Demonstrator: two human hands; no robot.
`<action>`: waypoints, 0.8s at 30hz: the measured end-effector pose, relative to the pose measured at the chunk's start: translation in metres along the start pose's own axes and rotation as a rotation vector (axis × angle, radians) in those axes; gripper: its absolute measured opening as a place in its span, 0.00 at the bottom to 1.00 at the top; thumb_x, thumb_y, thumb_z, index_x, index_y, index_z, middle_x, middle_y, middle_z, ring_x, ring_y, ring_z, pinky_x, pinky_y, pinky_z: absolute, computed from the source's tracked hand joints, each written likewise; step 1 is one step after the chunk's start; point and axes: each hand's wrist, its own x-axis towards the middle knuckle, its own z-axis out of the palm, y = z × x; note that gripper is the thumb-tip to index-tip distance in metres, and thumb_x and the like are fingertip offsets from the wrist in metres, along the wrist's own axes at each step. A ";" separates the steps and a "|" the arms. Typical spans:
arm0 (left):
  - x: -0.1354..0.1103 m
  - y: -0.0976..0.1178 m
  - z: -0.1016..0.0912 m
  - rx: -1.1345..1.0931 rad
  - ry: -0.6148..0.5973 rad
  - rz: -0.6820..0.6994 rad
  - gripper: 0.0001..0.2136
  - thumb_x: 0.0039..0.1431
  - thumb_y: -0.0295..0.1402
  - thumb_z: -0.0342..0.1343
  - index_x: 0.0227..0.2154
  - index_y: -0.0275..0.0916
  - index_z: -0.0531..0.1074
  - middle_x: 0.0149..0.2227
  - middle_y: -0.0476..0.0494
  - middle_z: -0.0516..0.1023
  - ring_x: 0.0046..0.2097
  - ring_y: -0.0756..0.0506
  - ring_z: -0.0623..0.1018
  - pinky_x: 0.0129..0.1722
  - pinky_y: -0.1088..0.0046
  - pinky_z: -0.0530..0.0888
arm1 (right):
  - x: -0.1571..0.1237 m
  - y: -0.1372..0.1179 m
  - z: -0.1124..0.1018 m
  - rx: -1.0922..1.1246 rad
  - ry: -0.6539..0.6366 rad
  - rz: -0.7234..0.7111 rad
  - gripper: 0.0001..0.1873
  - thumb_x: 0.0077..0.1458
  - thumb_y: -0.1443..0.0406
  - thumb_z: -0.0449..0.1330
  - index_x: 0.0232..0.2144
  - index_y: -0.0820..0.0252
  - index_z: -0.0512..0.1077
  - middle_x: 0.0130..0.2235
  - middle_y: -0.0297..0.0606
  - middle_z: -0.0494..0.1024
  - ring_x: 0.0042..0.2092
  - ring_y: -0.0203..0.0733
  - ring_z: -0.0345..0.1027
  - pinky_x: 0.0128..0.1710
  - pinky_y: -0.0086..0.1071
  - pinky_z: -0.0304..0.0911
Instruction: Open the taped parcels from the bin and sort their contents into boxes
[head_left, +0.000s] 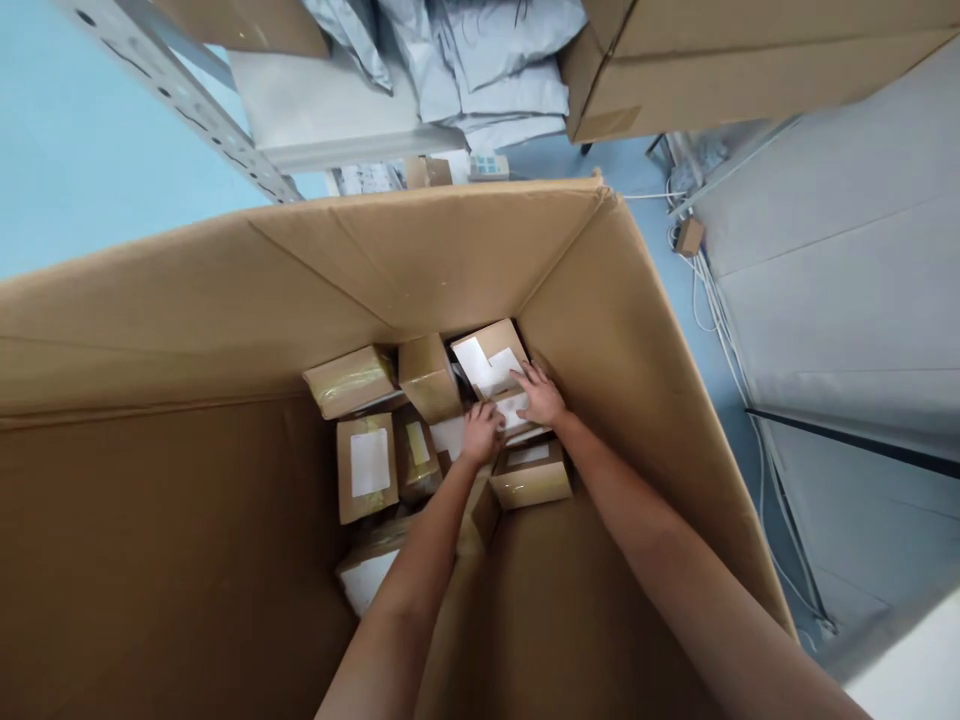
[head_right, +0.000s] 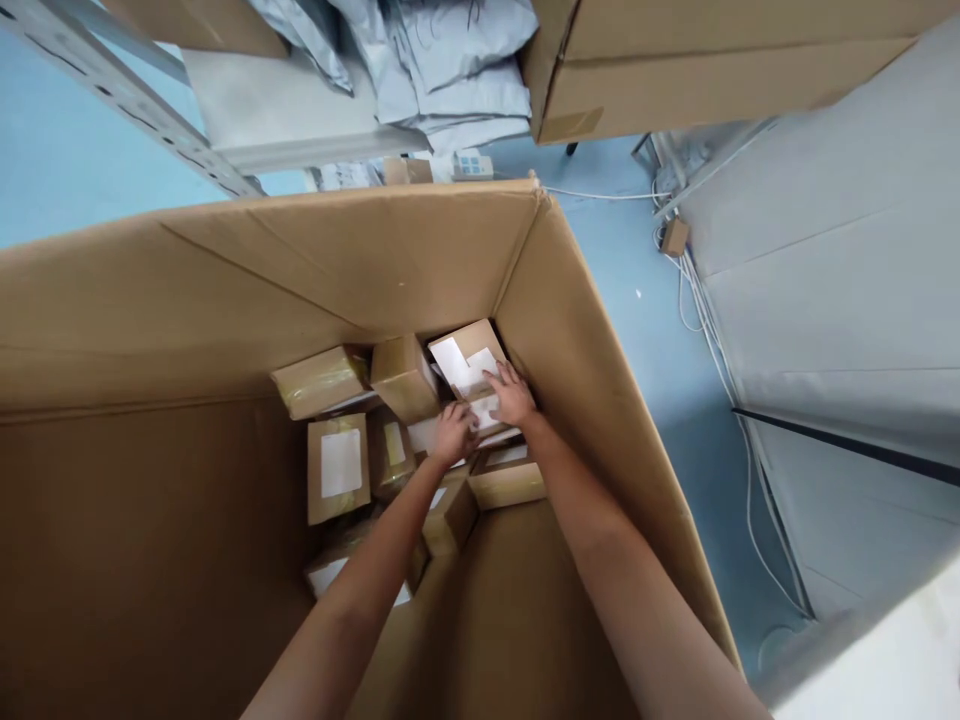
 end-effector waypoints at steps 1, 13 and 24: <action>-0.008 0.003 0.006 0.000 -0.018 0.039 0.18 0.52 0.35 0.68 0.47 0.44 0.77 0.69 0.39 0.65 0.72 0.32 0.58 0.68 0.50 0.63 | 0.001 0.005 0.007 -0.018 -0.098 0.020 0.64 0.45 0.57 0.77 0.76 0.50 0.47 0.78 0.50 0.39 0.77 0.64 0.28 0.71 0.56 0.42; -0.021 0.033 -0.014 0.110 -0.033 -0.076 0.48 0.48 0.30 0.66 0.73 0.37 0.53 0.70 0.29 0.63 0.72 0.31 0.59 0.72 0.50 0.54 | -0.056 -0.019 0.019 -0.240 -0.132 0.042 0.66 0.40 0.62 0.78 0.75 0.56 0.50 0.72 0.60 0.56 0.72 0.66 0.47 0.71 0.56 0.36; -0.092 0.083 -0.198 0.195 0.300 -0.032 0.46 0.44 0.25 0.64 0.70 0.36 0.57 0.68 0.30 0.66 0.71 0.31 0.62 0.73 0.50 0.57 | -0.118 -0.121 -0.135 -0.187 0.154 -0.059 0.63 0.44 0.63 0.75 0.76 0.57 0.47 0.73 0.57 0.53 0.74 0.64 0.39 0.71 0.56 0.38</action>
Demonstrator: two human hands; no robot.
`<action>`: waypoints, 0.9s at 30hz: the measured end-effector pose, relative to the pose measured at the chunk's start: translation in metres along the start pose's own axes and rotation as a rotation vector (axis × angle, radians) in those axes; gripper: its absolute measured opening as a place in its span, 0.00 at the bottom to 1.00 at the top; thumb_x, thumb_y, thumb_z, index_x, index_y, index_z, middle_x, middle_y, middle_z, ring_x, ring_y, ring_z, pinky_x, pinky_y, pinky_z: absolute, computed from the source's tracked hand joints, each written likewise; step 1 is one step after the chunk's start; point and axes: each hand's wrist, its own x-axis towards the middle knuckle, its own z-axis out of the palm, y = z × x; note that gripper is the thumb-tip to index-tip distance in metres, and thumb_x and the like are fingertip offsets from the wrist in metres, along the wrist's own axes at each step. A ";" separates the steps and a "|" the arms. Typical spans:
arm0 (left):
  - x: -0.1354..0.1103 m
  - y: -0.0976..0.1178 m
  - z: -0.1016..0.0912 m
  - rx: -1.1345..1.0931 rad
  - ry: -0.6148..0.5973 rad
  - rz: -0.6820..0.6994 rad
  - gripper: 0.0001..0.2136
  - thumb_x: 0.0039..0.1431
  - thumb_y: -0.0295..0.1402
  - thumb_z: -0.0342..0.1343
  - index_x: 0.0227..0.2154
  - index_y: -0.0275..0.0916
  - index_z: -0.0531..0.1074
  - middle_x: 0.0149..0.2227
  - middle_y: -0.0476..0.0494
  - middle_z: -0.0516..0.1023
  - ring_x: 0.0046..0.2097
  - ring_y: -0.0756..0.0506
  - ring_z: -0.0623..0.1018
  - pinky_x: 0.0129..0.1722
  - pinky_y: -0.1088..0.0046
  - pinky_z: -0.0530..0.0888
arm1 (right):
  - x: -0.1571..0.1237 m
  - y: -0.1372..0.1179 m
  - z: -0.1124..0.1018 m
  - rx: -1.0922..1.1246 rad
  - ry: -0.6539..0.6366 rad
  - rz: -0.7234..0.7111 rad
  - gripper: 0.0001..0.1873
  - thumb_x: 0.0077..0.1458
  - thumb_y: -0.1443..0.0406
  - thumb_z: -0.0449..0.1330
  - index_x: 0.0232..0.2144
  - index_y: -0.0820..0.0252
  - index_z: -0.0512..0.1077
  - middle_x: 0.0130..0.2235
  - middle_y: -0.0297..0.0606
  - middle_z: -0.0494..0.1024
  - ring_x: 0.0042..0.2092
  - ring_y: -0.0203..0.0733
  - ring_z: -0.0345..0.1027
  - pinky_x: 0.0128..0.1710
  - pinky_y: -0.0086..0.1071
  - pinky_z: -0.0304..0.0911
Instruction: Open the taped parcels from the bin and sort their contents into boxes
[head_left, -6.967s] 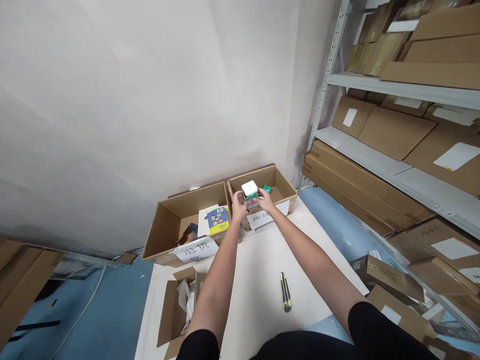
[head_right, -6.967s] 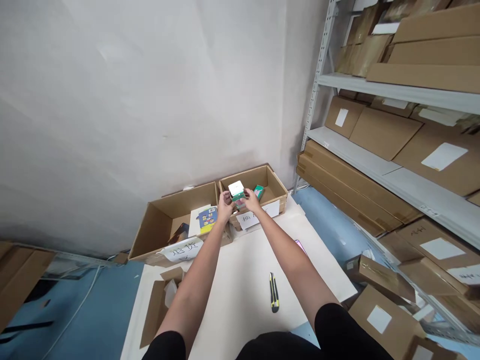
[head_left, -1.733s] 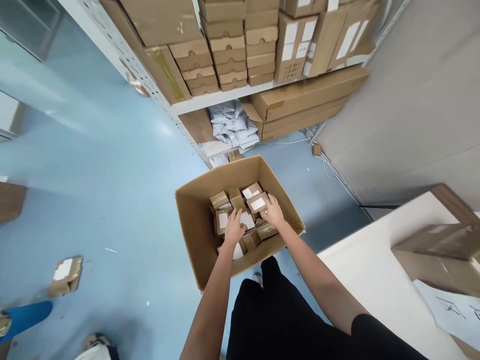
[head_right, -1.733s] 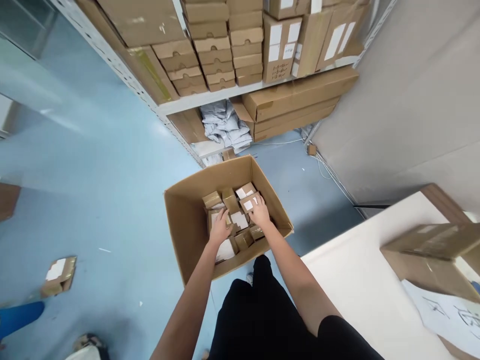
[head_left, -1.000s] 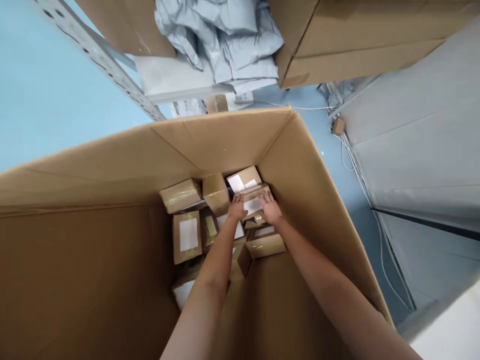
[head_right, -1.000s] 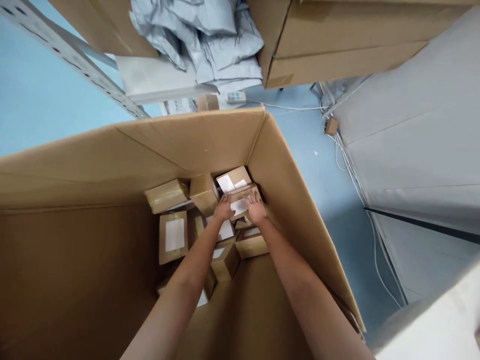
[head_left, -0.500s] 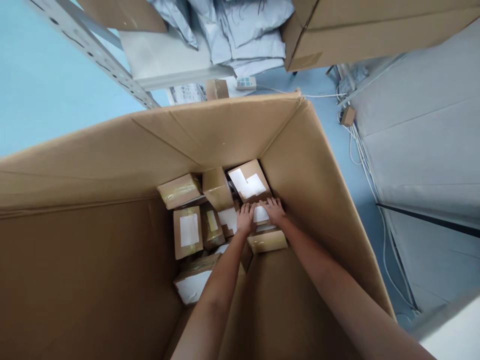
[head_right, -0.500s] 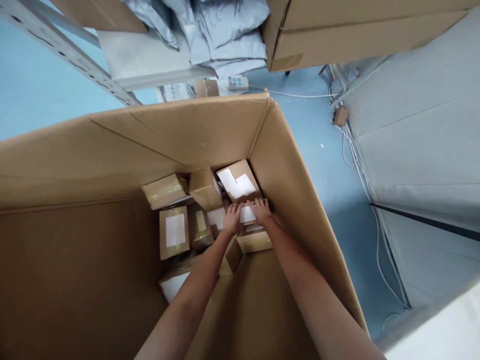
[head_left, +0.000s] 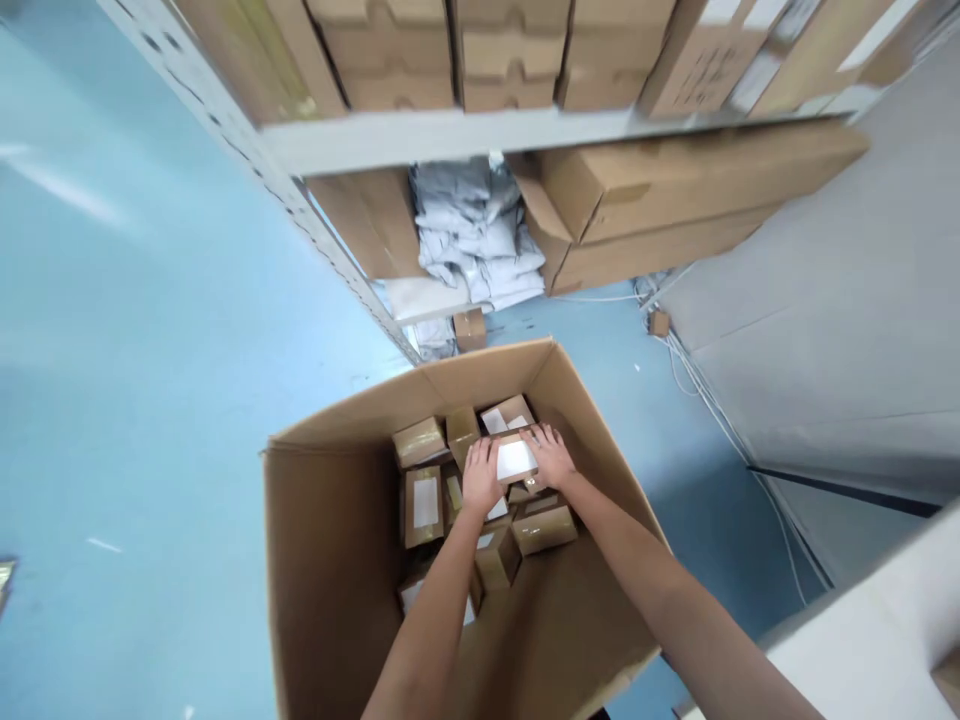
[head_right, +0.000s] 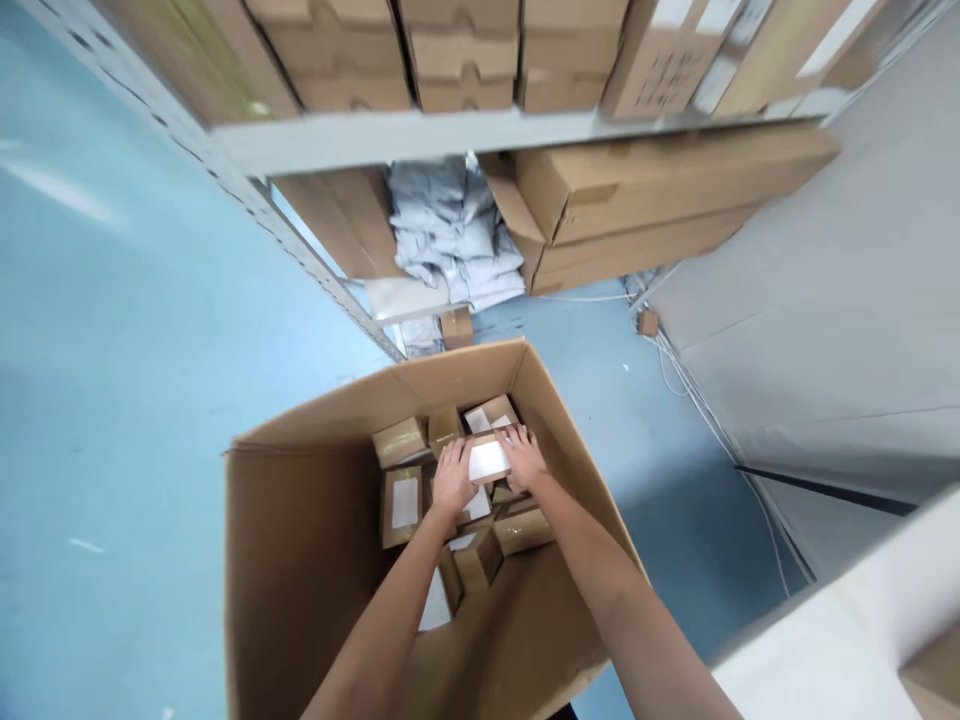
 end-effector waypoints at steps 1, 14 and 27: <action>-0.004 0.004 -0.023 0.004 0.029 0.008 0.46 0.44 0.25 0.64 0.70 0.36 0.57 0.68 0.31 0.66 0.71 0.31 0.63 0.73 0.50 0.57 | -0.007 -0.008 -0.020 0.000 0.022 -0.018 0.63 0.43 0.64 0.74 0.76 0.58 0.47 0.73 0.57 0.53 0.74 0.64 0.39 0.71 0.55 0.41; -0.090 0.101 -0.287 0.125 0.274 0.254 0.46 0.52 0.28 0.62 0.73 0.43 0.50 0.70 0.35 0.63 0.73 0.33 0.59 0.73 0.49 0.57 | -0.197 -0.118 -0.243 -0.052 0.463 -0.032 0.59 0.41 0.67 0.72 0.73 0.59 0.53 0.69 0.56 0.58 0.73 0.65 0.44 0.73 0.56 0.37; -0.173 0.344 -0.288 0.142 0.276 0.831 0.43 0.54 0.28 0.60 0.73 0.44 0.50 0.68 0.33 0.65 0.71 0.32 0.61 0.66 0.54 0.68 | -0.505 -0.064 -0.217 0.000 0.820 0.409 0.56 0.41 0.68 0.70 0.71 0.63 0.56 0.68 0.60 0.60 0.71 0.66 0.46 0.71 0.56 0.40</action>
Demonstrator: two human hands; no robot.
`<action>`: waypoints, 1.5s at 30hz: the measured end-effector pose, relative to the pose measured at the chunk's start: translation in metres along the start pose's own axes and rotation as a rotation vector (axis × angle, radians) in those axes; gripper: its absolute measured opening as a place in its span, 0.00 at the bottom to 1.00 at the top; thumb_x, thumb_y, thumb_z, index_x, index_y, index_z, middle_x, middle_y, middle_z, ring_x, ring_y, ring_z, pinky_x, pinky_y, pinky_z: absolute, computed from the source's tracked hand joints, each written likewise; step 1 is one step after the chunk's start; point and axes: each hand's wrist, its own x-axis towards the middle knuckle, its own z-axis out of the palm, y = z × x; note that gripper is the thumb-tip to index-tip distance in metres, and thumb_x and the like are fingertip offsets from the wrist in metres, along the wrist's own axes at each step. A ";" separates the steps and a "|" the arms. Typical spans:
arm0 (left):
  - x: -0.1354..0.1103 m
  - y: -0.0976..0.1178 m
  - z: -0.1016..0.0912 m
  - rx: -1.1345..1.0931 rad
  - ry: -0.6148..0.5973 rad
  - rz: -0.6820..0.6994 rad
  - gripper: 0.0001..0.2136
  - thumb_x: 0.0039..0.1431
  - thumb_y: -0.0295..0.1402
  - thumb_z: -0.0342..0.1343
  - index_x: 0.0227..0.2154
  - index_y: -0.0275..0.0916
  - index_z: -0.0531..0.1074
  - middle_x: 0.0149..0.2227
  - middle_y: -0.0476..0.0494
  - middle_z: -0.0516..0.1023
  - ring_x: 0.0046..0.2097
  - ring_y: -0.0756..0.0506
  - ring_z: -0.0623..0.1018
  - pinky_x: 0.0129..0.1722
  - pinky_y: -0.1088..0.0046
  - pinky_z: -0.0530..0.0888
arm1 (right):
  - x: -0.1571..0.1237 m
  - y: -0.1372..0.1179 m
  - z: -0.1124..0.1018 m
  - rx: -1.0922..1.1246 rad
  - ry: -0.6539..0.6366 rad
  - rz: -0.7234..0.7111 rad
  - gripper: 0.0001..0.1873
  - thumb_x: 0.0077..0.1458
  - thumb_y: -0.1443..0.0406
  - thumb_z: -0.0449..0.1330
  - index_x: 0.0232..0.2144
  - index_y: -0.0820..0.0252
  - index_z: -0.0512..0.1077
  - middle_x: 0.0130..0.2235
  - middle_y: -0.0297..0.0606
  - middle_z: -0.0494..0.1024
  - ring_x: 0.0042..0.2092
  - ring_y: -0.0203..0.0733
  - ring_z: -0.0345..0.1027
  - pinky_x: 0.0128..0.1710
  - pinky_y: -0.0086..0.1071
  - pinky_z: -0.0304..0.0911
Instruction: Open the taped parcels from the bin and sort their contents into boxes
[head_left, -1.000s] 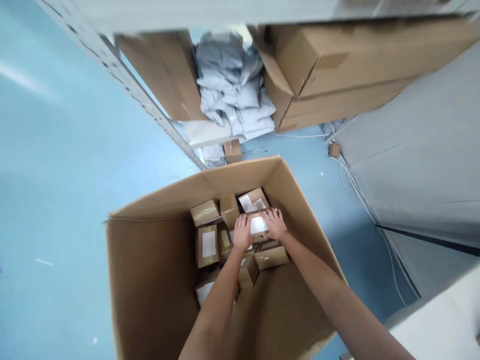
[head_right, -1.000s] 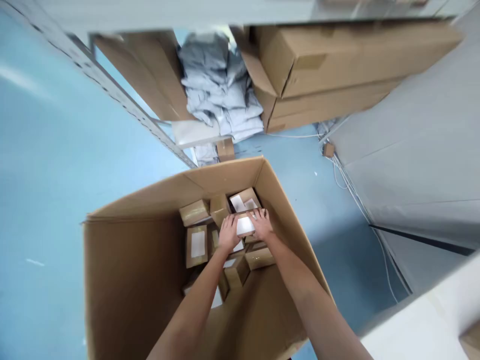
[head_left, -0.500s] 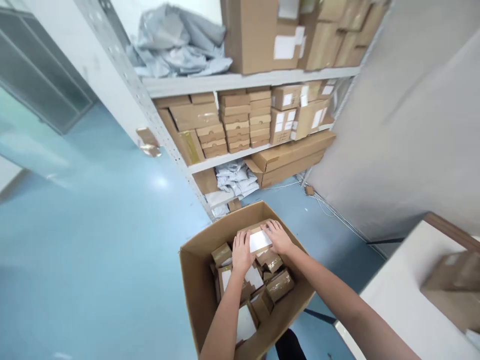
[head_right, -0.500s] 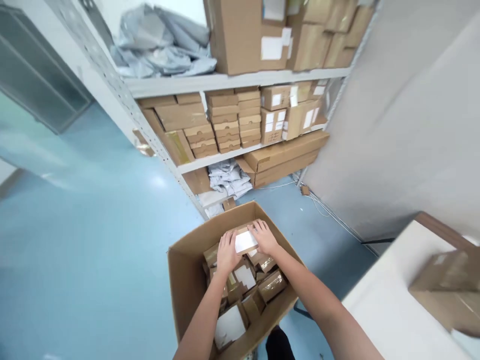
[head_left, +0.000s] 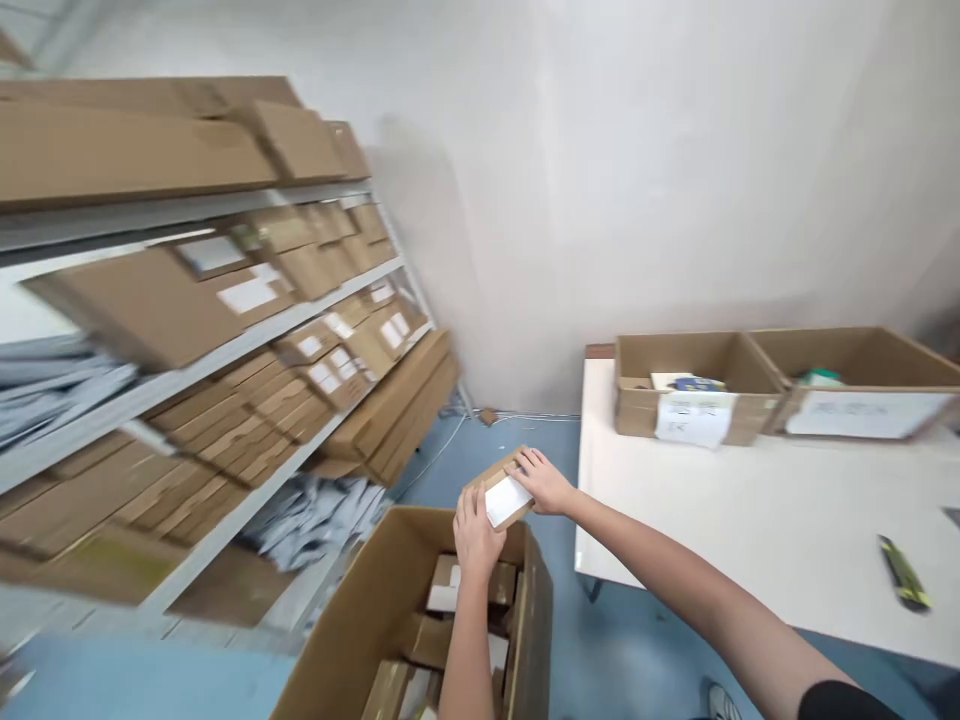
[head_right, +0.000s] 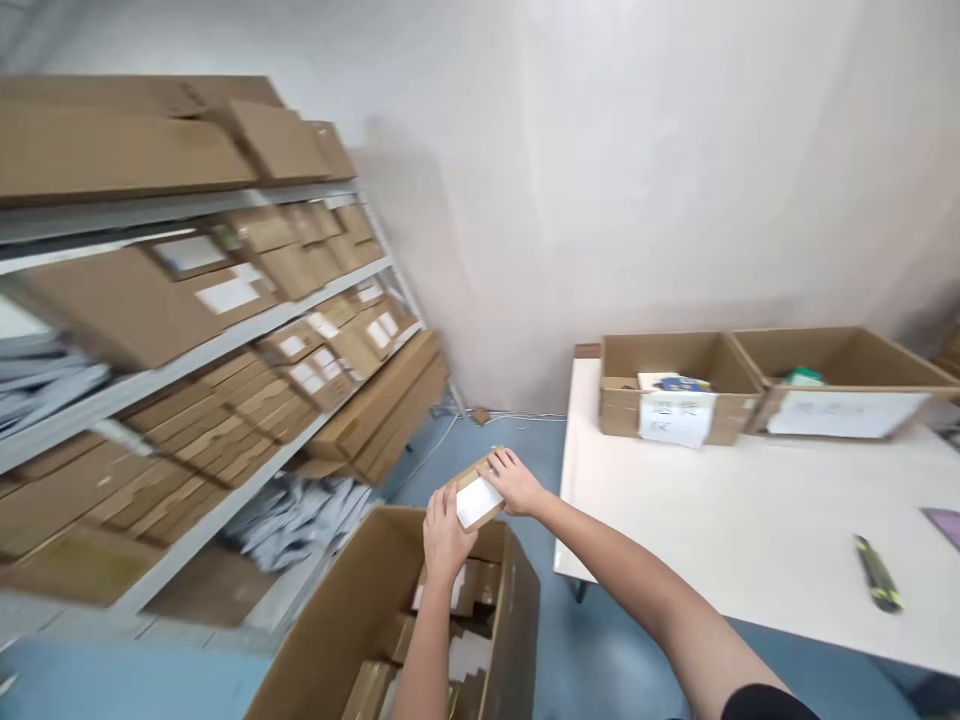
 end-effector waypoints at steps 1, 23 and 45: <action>0.010 0.029 0.009 -0.015 -0.013 0.044 0.43 0.54 0.28 0.60 0.73 0.44 0.50 0.68 0.33 0.65 0.71 0.33 0.61 0.65 0.54 0.68 | -0.024 0.021 -0.011 -0.014 0.008 0.046 0.56 0.40 0.68 0.70 0.71 0.63 0.56 0.68 0.60 0.60 0.71 0.66 0.46 0.71 0.56 0.40; -0.004 0.509 0.238 0.005 -0.906 0.521 0.45 0.52 0.36 0.63 0.73 0.42 0.52 0.74 0.26 0.54 0.74 0.30 0.56 0.63 0.53 0.68 | -0.485 0.275 -0.020 0.120 -0.276 1.153 0.41 0.57 0.66 0.64 0.71 0.51 0.61 0.76 0.51 0.49 0.75 0.66 0.41 0.68 0.59 0.51; -0.021 0.559 0.260 -0.155 -0.816 0.748 0.23 0.62 0.26 0.54 0.61 0.41 0.70 0.61 0.32 0.72 0.59 0.36 0.74 0.52 0.61 0.75 | -0.487 0.356 -0.035 0.187 -0.462 1.225 0.47 0.53 0.69 0.63 0.73 0.59 0.56 0.77 0.50 0.44 0.77 0.63 0.32 0.69 0.56 0.53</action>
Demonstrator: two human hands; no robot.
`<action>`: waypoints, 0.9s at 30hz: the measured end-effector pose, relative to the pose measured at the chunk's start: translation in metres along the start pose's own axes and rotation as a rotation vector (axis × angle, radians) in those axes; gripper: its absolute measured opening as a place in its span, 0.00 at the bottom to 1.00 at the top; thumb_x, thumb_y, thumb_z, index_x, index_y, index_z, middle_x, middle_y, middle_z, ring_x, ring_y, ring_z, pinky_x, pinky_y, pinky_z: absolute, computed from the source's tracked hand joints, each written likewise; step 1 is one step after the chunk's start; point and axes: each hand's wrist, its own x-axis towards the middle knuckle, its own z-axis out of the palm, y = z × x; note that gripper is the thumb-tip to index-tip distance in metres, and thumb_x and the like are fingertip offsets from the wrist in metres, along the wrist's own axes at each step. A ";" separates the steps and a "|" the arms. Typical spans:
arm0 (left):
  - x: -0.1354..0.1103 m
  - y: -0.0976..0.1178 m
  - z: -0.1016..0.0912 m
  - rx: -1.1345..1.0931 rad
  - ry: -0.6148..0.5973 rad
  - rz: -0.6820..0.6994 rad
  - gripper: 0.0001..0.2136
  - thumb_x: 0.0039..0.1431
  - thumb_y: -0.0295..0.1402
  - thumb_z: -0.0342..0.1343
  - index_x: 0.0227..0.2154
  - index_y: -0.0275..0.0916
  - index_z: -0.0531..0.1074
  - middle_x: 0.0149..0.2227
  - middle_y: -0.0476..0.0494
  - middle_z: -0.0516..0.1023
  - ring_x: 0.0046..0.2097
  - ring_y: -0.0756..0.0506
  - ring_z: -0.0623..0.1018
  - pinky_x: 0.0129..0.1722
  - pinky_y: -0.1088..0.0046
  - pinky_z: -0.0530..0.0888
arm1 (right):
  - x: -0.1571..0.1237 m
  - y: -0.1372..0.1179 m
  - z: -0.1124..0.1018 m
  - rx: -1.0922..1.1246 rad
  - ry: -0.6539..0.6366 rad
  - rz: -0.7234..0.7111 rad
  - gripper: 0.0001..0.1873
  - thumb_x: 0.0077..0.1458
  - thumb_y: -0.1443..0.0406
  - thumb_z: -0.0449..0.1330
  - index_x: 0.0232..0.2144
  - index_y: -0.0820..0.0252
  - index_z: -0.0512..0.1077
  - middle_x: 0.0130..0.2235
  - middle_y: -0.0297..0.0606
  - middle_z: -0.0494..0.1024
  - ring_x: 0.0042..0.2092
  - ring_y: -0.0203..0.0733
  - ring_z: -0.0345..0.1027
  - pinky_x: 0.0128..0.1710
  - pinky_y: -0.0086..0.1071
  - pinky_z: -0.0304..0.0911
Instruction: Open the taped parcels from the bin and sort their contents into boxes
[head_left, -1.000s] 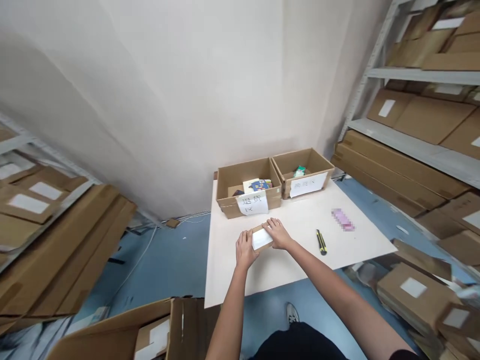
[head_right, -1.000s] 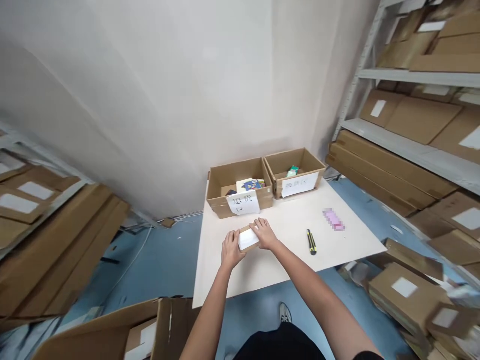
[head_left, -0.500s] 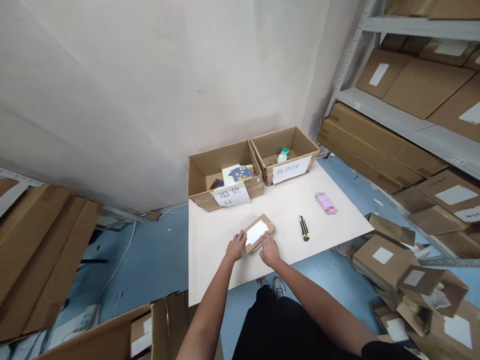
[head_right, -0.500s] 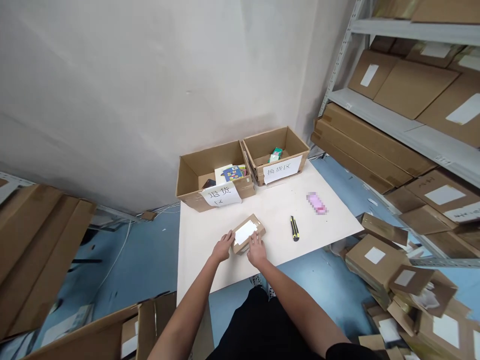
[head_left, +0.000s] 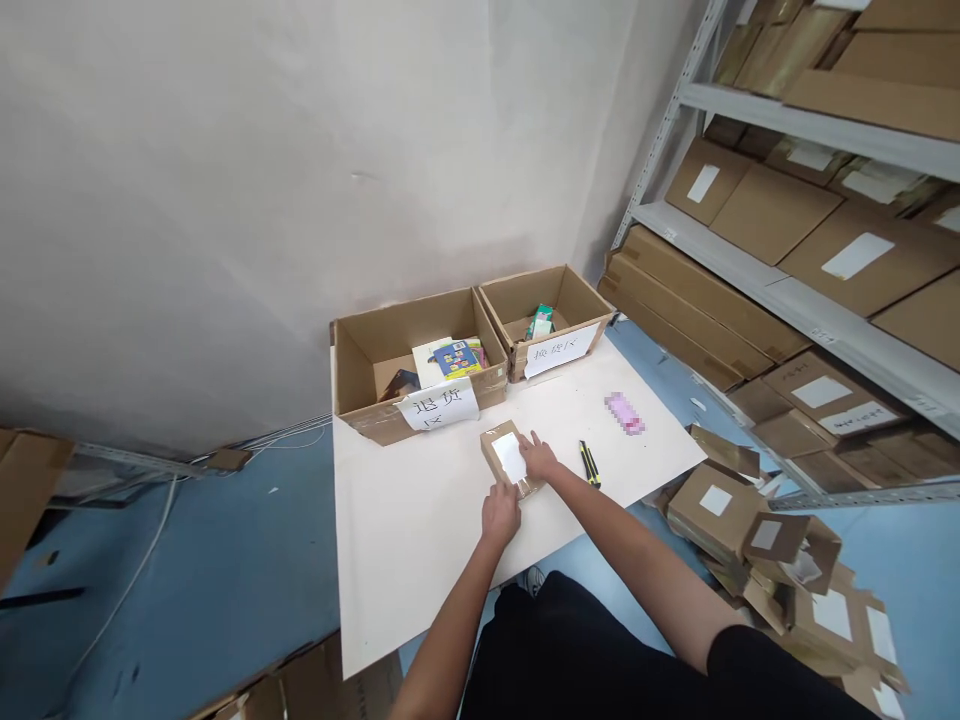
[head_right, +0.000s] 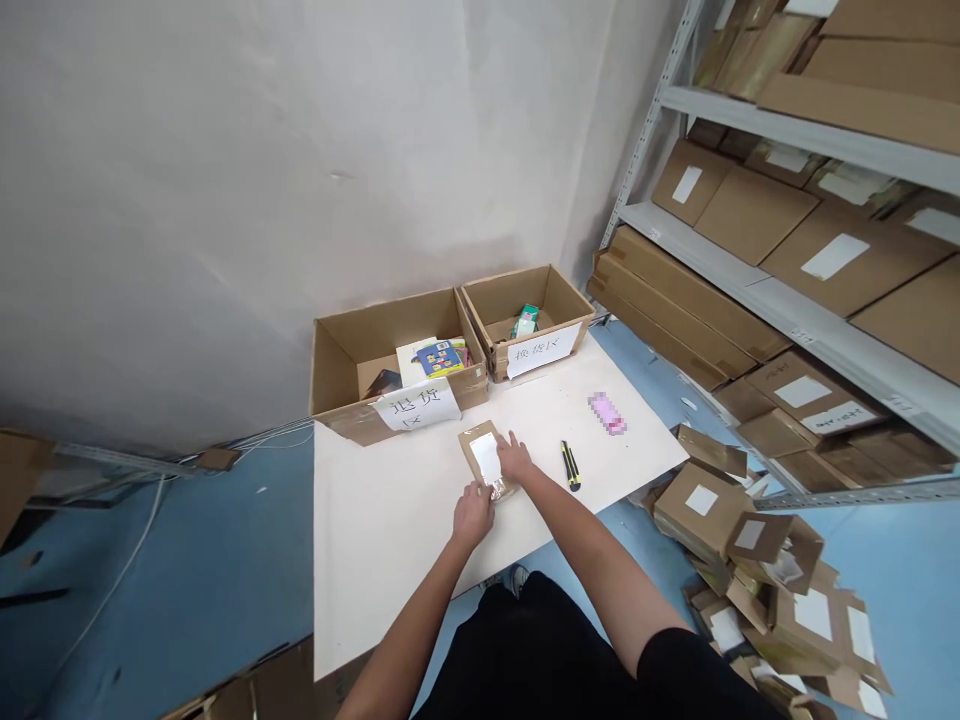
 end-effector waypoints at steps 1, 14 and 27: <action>0.009 -0.005 -0.010 -0.008 0.005 -0.006 0.21 0.64 0.29 0.53 0.59 0.41 0.71 0.62 0.32 0.71 0.61 0.36 0.73 0.54 0.60 0.75 | -0.005 0.004 0.003 0.003 0.044 0.012 0.47 0.54 0.69 0.63 0.74 0.58 0.54 0.78 0.49 0.42 0.77 0.63 0.32 0.69 0.56 0.52; 0.089 -0.048 -0.032 0.028 -0.300 -0.123 0.60 0.52 0.51 0.69 0.76 0.46 0.33 0.79 0.37 0.33 0.77 0.28 0.47 0.64 0.54 0.70 | -0.075 0.168 0.082 0.386 0.043 0.572 0.36 0.66 0.62 0.54 0.74 0.56 0.54 0.69 0.52 0.65 0.68 0.57 0.59 0.60 0.44 0.62; 0.084 -0.018 -0.033 -0.060 -0.359 -0.295 0.63 0.50 0.49 0.71 0.76 0.50 0.28 0.79 0.35 0.29 0.74 0.27 0.56 0.61 0.56 0.71 | 0.000 0.141 0.061 0.916 0.223 0.287 0.45 0.60 0.69 0.57 0.76 0.54 0.45 0.57 0.44 0.77 0.52 0.47 0.76 0.55 0.38 0.69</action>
